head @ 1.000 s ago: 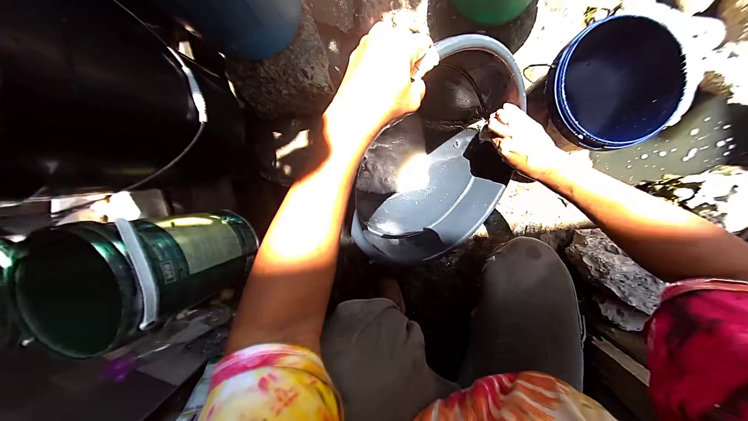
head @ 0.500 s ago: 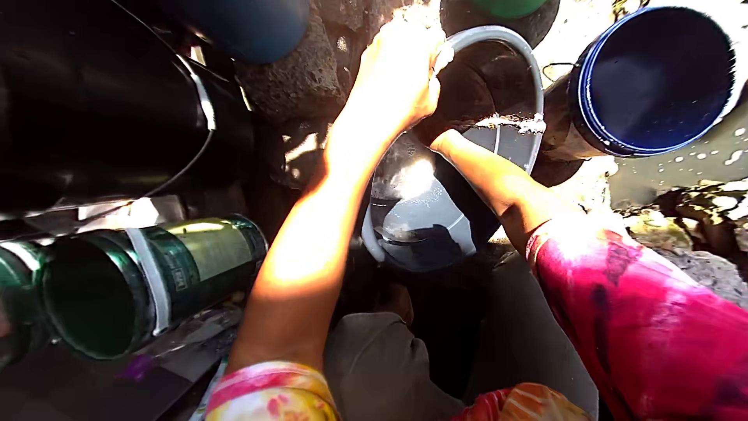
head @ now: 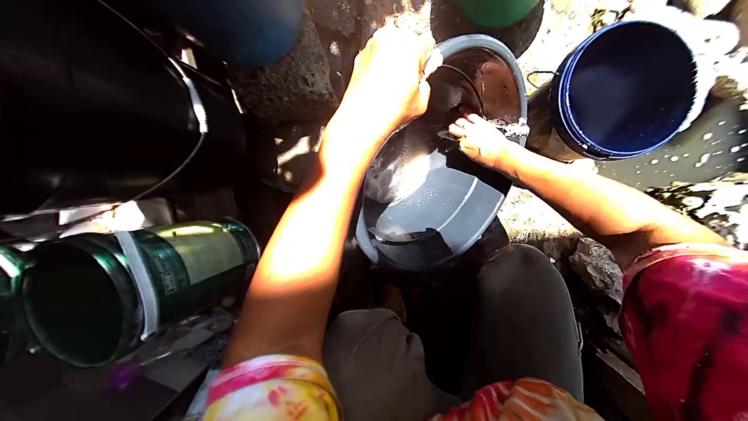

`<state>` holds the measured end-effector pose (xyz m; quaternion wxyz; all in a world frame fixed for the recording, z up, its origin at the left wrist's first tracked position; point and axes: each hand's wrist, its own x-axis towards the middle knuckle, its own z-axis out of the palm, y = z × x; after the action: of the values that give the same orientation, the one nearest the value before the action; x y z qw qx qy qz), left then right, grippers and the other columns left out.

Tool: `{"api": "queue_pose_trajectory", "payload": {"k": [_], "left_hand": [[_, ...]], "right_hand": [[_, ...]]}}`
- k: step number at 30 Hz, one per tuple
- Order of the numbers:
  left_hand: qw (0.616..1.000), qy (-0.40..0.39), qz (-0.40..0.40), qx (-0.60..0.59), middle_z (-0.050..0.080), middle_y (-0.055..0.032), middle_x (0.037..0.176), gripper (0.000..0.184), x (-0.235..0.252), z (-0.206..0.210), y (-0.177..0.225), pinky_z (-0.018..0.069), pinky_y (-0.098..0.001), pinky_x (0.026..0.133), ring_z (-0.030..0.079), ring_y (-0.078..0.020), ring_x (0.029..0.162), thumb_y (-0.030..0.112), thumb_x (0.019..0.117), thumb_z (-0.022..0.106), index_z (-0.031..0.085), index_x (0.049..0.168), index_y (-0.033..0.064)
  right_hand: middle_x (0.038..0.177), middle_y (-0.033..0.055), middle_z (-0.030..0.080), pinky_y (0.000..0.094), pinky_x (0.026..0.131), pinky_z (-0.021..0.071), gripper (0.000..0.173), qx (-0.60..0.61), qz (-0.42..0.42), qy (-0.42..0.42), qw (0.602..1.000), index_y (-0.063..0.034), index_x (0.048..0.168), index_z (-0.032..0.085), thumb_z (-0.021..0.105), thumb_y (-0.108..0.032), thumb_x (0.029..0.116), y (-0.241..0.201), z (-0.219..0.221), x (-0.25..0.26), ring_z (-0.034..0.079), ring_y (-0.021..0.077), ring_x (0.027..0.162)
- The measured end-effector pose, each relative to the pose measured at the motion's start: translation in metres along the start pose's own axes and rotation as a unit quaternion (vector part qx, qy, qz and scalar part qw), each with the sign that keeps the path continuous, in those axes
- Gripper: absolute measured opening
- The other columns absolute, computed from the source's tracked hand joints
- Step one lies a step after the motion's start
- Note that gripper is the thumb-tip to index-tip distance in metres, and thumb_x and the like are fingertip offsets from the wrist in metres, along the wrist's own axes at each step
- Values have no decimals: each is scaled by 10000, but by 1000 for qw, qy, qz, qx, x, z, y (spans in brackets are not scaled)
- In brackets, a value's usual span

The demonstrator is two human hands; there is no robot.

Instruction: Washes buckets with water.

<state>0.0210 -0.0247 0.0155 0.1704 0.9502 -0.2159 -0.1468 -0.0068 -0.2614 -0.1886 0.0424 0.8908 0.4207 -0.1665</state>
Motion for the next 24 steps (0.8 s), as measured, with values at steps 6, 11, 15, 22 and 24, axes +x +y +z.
{"api": "queue_pose_trajectory", "payload": {"k": [6, 11, 15, 22, 24], "left_hand": [[1000, 6, 3, -9, 691, -199, 1138, 328, 0, 0, -2, 492, -558, 932, 649, -370, 1098, 111, 956, 591, 680, 1262, 38], [1000, 6, -5, -18, 689, -220, 1137, 344, 2, -2, 1, 494, -565, 934, 653, -382, 1087, 94, 951, 607, 673, 1279, 13], [1000, 10, -10, -16, 701, -208, 1119, 360, 5, -2, -1, 506, -571, 919, 667, -373, 1060, 94, 929, 615, 678, 1277, 25], [1000, 10, -27, -5, 694, -208, 1093, 293, 1, 1, 4, 499, -567, 928, 658, -374, 1071, 94, 952, 597, 683, 1217, 4], [1000, 9, -12, -1, 691, -220, 1109, 305, 2, 0, 9, 490, -580, 926, 652, -393, 1086, 87, 943, 604, 680, 1225, -1]], "right_hand": [[1390, 279, 596, 554, 1185, 348, 251, 33, 72, 148, 986, 129, 1008, 699, 464, 178, 932, 6, -25, -102, 491, 463, 1381], [1272, 251, 680, 509, 1090, 451, 230, 34, 46, 395, 917, 88, 1073, 710, 495, 90, 992, -1, -72, -79, 606, 444, 1252], [1305, 183, 691, 493, 1182, 334, 277, -180, -157, 426, 873, 60, 958, 721, 450, 111, 986, 12, -92, 2, 585, 331, 1326], [1613, 255, 361, 531, 1267, 171, 437, 38, 41, 132, 990, 127, 1421, 494, 304, 19, 1043, 17, 8, -40, 295, 418, 1524], [1540, 261, 461, 559, 1216, 273, 355, 76, 73, 95, 990, 133, 1279, 603, 373, 76, 1014, -10, 11, -50, 394, 440, 1459]]}}
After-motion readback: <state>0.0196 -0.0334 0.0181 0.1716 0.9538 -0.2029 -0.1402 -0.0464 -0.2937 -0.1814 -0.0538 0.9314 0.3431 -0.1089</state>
